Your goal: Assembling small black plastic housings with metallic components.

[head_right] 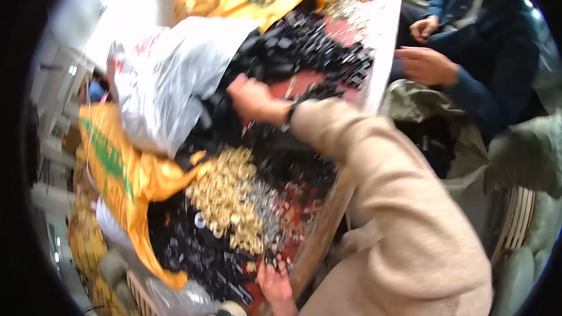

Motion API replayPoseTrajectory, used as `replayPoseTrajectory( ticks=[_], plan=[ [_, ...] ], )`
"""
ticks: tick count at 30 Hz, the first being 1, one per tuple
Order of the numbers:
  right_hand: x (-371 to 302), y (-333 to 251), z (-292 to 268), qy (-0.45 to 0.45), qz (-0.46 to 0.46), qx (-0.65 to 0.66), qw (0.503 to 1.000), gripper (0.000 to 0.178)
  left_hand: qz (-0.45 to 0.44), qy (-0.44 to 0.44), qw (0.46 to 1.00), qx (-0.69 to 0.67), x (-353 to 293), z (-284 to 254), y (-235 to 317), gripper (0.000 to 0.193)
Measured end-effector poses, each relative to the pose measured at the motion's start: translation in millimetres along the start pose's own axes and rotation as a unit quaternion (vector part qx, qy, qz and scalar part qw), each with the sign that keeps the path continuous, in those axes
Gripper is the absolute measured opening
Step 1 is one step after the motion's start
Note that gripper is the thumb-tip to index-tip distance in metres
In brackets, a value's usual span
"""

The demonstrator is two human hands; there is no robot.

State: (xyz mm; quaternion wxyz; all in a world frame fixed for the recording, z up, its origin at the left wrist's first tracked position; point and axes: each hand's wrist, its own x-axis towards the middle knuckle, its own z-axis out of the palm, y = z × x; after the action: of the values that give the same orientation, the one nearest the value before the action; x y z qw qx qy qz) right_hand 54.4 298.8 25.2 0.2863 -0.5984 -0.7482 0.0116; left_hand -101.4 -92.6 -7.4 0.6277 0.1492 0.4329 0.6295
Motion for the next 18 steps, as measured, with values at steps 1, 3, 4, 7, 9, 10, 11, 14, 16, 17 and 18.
replayPoseTrajectory(
  ticks=[1, 3, 4, 7, 9, 10, 11, 14, 16, 17, 18],
  plan=[
    [2, -5, 12, 0.031, -0.061, -0.023, 0.997, 0.042, -0.004, 0.001, 1.0, 0.015, 0, -6, 0, 0.034],
    [4, -3, 26, 0.067, -0.095, -0.057, 0.992, 0.049, -0.003, -0.01, 0.999, 0.03, 3, -9, 0, 0.034],
    [5, 2, 22, 0.076, -0.093, -0.063, 0.991, 0.049, -0.022, -0.021, 0.999, 0.017, 1, -7, 1, 0.029],
    [7, 16, 8, 0.0, -0.132, -0.055, 0.99, 0.053, -0.051, -0.049, 0.997, -0.007, -4, -2, 3, 0.021],
    [5, 13, 5, 0.02, -0.122, -0.038, 0.992, 0.052, -0.052, 0.002, 0.999, 0.007, -5, 1, 3, 0.02],
    [3, 12, 4, 0.032, -0.11, -0.017, 0.993, 0.051, -0.052, 0.026, 0.998, 0.013, -3, 3, 3, 0.02],
    [4, 14, 1, 0.044, -0.098, 0.004, 0.994, 0.051, -0.046, 0.017, 0.999, 0.013, -1, 6, 3, 0.02],
    [-8, 12, -16, 0.044, -0.114, 0.09, 0.988, 0.044, -0.036, 0.001, 0.999, -0.014, -6, 4, 4, 0.017],
    [-20, 12, -30, 0.045, -0.123, 0.131, 0.983, 0.041, -0.032, -0.011, 0.999, -0.024, -9, 3, 4, 0.016],
    [-28, 10, -39, 0.038, -0.123, 0.178, 0.976, 0.038, -0.03, -0.019, 0.999, -0.034, -11, 2, 4, 0.015],
    [-36, 8, -50, 0.031, -0.122, 0.225, 0.966, 0.035, -0.028, -0.027, 0.998, -0.044, -12, 3, 4, 0.014]
  ],
)
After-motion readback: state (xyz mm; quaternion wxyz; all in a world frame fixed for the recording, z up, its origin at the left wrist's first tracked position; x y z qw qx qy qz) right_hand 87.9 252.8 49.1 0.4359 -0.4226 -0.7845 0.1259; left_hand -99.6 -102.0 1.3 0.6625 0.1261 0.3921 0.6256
